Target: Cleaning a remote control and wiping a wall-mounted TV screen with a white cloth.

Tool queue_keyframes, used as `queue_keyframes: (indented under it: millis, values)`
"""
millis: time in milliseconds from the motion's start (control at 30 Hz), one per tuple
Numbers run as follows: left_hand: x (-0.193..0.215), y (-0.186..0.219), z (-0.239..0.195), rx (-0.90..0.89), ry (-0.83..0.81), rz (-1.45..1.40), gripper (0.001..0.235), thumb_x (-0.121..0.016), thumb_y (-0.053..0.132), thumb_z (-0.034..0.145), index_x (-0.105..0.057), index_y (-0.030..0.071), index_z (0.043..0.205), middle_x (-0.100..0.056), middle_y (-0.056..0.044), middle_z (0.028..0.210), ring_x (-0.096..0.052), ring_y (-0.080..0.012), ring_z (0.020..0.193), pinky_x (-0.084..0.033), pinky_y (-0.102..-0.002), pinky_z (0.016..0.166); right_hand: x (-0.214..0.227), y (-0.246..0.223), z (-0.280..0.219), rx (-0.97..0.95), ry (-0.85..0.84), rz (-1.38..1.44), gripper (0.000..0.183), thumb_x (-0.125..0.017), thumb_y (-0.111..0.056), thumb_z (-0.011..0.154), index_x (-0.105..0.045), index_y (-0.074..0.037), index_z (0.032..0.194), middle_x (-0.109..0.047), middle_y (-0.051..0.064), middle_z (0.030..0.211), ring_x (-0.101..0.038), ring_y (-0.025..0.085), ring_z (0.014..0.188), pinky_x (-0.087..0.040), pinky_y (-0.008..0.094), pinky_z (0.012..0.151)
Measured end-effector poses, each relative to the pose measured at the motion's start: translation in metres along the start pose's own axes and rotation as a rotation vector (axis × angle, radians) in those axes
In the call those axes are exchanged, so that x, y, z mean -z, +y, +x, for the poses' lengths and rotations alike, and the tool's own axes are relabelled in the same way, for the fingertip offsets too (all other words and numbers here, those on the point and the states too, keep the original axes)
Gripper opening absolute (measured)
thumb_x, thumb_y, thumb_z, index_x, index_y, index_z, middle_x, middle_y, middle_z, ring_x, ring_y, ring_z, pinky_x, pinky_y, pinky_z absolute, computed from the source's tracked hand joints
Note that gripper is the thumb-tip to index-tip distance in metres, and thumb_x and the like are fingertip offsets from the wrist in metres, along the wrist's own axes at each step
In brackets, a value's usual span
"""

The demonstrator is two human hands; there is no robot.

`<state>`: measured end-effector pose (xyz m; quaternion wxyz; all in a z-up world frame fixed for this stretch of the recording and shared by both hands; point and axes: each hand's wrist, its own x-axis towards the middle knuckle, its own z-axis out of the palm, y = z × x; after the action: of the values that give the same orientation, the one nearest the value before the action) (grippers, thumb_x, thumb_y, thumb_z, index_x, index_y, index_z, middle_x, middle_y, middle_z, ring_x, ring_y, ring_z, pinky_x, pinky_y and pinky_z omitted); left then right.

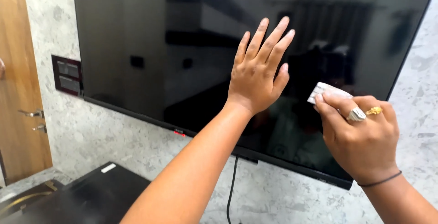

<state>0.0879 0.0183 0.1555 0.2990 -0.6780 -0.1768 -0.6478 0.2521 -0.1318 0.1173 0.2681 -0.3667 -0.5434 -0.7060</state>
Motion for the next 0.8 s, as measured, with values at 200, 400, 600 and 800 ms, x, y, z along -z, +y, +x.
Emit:
queue_keyframes:
  millis: [200, 400, 600, 800]
  values:
    - [-0.001, -0.005, -0.008, -0.002, -0.008, 0.009, 0.059, -0.054, 0.030, 0.103, -0.038, 0.025, 0.159, -0.030, 0.005, 0.172, -0.028, -0.0245, 0.164, -0.024, -0.048, 0.134, 0.003, -0.010, -0.028, 0.006, -0.070, 0.028, 0.017, -0.073, -0.012, 0.093, -0.081, -0.017, 0.107, -0.072, -0.007, 0.110, -0.065, 0.018, 0.092, -0.044, 0.032, 0.086]
    - [-0.005, -0.005, -0.010, -0.002, -0.027, 0.038, 0.059, -0.054, 0.033, 0.106, -0.037, 0.026, 0.162, -0.029, 0.006, 0.174, -0.026, -0.0224, 0.161, -0.023, -0.047, 0.136, 0.004, -0.007, -0.021, 0.023, -0.078, -0.041, 0.012, -0.074, -0.014, 0.098, -0.081, -0.020, 0.107, -0.072, -0.008, 0.104, -0.064, 0.016, 0.092, -0.042, 0.031, 0.088]
    - [-0.003, -0.009, -0.009, 0.014, -0.041, 0.026, 0.058, -0.052, 0.032, 0.104, -0.037, 0.028, 0.160, -0.029, 0.006, 0.172, -0.025, -0.0230, 0.165, -0.022, -0.049, 0.136, -0.006, 0.010, -0.008, 0.032, -0.084, -0.126, 0.005, -0.076, -0.017, 0.104, -0.079, -0.021, 0.103, -0.071, -0.010, 0.104, -0.064, 0.014, 0.096, -0.040, 0.029, 0.087]
    - [-0.006, -0.015, -0.013, 0.003, -0.061, 0.018, 0.059, -0.053, 0.031, 0.104, -0.037, 0.027, 0.160, -0.029, 0.005, 0.172, -0.025, -0.0233, 0.164, -0.023, -0.052, 0.140, -0.006, 0.002, -0.010, 0.026, -0.130, -0.150, 0.005, -0.077, -0.016, 0.104, -0.079, -0.017, 0.108, -0.072, -0.008, 0.109, -0.064, 0.016, 0.096, -0.044, 0.030, 0.087]
